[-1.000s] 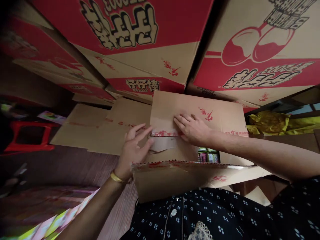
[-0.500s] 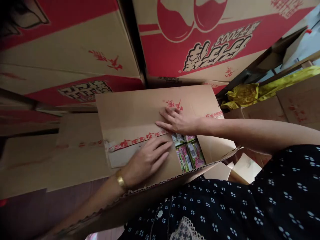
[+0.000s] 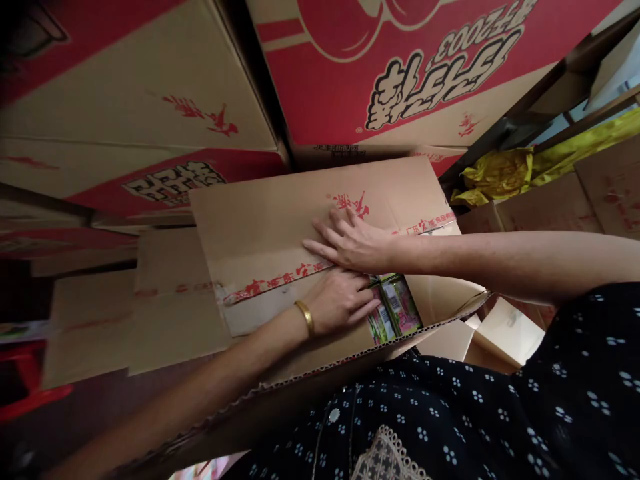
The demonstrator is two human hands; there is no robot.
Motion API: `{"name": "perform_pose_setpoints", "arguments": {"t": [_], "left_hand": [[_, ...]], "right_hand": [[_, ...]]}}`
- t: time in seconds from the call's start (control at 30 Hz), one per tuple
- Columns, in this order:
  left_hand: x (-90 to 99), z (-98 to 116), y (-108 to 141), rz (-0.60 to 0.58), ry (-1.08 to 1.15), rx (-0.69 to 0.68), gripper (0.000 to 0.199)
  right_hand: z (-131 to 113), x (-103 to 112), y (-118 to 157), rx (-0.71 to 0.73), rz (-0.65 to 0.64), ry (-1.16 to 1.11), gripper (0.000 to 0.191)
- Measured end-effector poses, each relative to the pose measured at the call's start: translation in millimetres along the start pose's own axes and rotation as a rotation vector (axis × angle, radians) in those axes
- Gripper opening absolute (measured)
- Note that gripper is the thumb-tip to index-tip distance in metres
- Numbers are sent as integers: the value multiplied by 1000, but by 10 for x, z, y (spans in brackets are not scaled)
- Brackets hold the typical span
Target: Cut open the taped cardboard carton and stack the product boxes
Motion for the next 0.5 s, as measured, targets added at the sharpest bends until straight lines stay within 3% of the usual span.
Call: {"name": "perform_pose_setpoints", "arguments": {"t": [0.13, 0.2, 0.5], "left_hand": [[14, -29, -29, -39, 22, 30, 39], [25, -18, -29, -42, 37, 32, 35], [76, 24, -49, -21, 49, 41, 28]], "right_hand": [[-30, -153, 15, 26, 130, 67, 71], [-3, -138, -4, 88, 128, 100, 69], [140, 250, -136, 216, -133, 25, 59]]}}
Point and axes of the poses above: each hand's wrist, its own y-axis away from the middle knuckle, its own x-axis out of the back of the hand, z = x × y, the point moved 3 cm from there along -y, towards the middle knuckle, and after that the axes turned 6 degrees about -x, right-handed, at the moved point
